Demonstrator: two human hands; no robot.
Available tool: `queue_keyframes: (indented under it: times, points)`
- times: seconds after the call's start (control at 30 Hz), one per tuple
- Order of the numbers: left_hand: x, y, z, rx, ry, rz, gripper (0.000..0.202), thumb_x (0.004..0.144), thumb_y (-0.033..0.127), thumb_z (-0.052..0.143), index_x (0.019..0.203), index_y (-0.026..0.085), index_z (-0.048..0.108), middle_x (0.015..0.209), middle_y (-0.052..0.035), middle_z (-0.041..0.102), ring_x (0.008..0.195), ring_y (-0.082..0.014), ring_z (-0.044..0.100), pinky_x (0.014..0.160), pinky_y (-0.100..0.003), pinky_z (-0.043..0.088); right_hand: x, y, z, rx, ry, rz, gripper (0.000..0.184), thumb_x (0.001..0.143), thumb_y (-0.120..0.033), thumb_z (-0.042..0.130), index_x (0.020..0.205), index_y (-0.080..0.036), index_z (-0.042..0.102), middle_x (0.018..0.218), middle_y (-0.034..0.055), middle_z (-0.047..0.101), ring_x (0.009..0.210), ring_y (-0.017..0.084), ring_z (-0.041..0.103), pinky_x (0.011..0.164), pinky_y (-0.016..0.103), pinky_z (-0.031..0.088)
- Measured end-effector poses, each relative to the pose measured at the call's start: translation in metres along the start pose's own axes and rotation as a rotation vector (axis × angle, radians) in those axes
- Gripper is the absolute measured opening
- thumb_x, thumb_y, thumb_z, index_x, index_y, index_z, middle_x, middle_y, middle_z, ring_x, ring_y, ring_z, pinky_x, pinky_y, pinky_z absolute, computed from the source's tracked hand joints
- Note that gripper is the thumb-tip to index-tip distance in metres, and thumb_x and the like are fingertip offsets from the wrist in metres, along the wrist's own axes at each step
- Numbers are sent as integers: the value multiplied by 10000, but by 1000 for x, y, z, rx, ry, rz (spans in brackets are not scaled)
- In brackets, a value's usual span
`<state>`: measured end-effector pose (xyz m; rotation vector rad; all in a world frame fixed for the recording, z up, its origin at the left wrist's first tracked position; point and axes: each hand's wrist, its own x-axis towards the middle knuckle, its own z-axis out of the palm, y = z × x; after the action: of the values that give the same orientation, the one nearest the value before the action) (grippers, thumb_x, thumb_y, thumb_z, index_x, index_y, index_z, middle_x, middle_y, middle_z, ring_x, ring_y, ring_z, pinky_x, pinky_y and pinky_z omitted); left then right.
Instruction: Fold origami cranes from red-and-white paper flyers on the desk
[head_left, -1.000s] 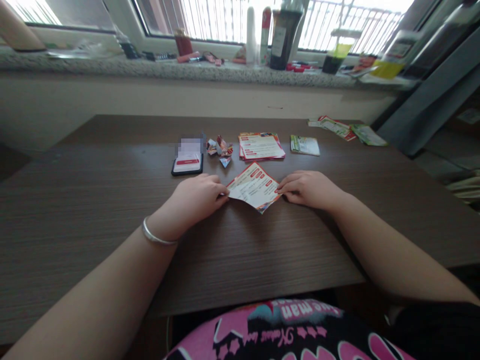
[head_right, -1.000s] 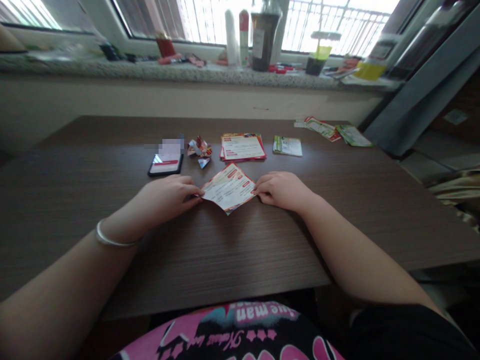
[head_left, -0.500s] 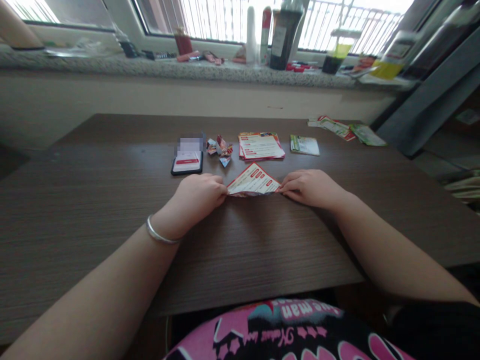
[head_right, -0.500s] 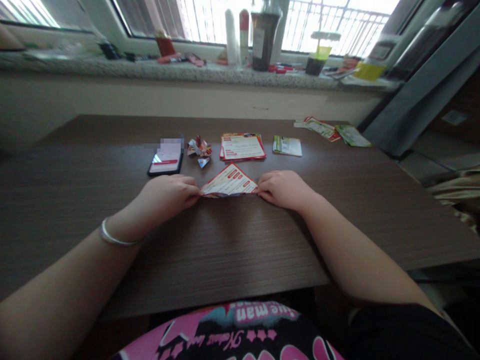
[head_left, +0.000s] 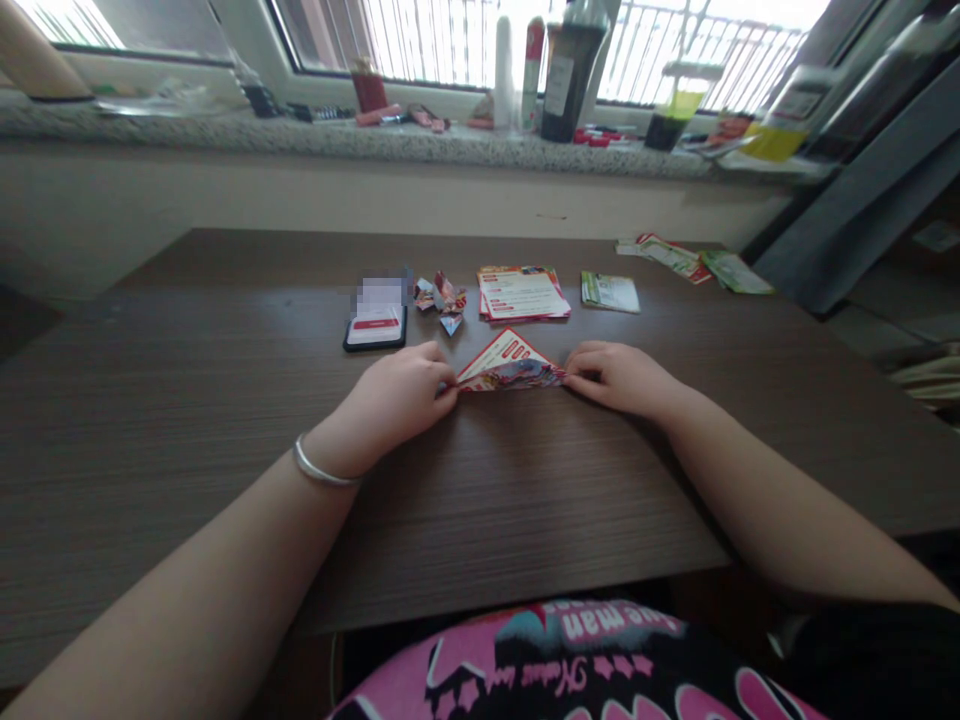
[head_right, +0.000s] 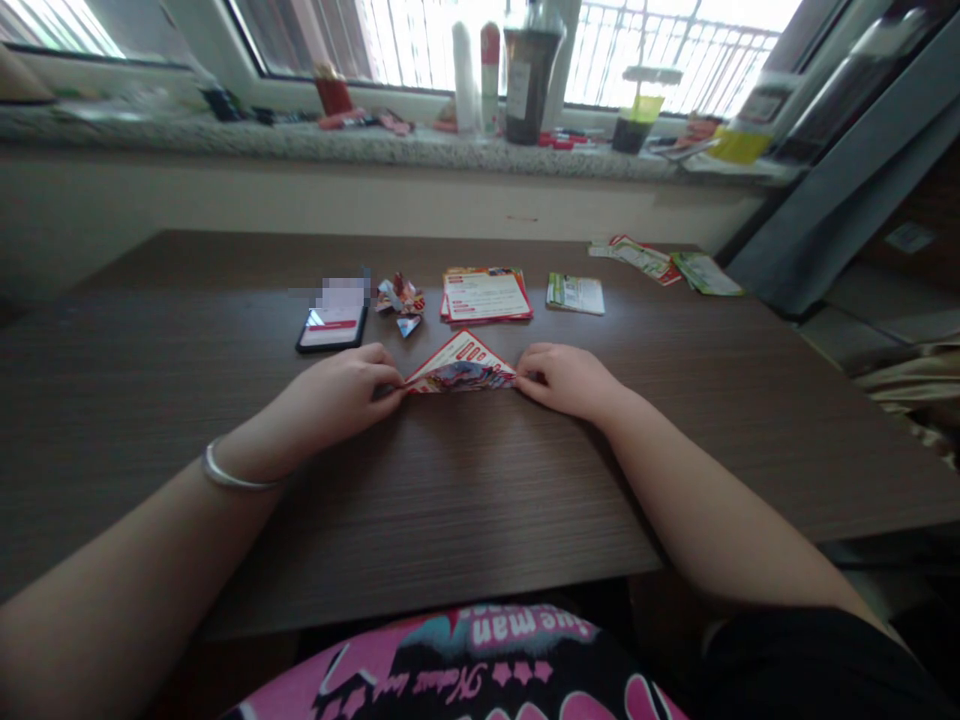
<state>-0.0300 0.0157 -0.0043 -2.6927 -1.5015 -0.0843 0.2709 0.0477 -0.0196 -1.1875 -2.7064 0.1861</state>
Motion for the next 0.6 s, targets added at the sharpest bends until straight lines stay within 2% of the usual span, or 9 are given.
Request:
queue_keyframes:
  times: [0.13, 0.23, 0.43, 0.6]
  points:
    - [1, 5, 1, 62, 68, -14, 445, 933, 459, 397, 864, 192, 747, 874, -86, 657, 754, -205, 615, 681, -327, 444, 3, -13, 4, -94, 58, 35, 284, 928, -396, 492, 880, -189, 681, 926, 75, 672, 875, 195, 597, 742, 293, 416]
    - [2, 6, 3, 63, 102, -23, 542, 949, 523, 349, 807, 177, 741, 814, -91, 670, 739, -212, 614, 662, -336, 411, 6, -19, 9, -74, 86, 61, 336, 949, -406, 449, 864, -176, 679, 886, 83, 668, 859, 200, 586, 754, 297, 406]
    - [2, 7, 2, 47, 106, -32, 485, 930, 518, 422, 752, 186, 727, 785, -77, 696, 740, -215, 617, 654, -339, 363, 9, -17, 13, 48, 133, 117, 311, 934, -396, 472, 878, -177, 686, 852, 66, 690, 820, 198, 587, 748, 296, 398]
    - [1, 11, 2, 74, 97, -101, 479, 924, 524, 417, 739, 178, 692, 774, -89, 704, 749, -249, 628, 663, -361, 361, 10, -18, 14, 86, 133, 187, 292, 913, -402, 497, 884, -192, 698, 826, 50, 690, 778, 185, 579, 708, 286, 387]
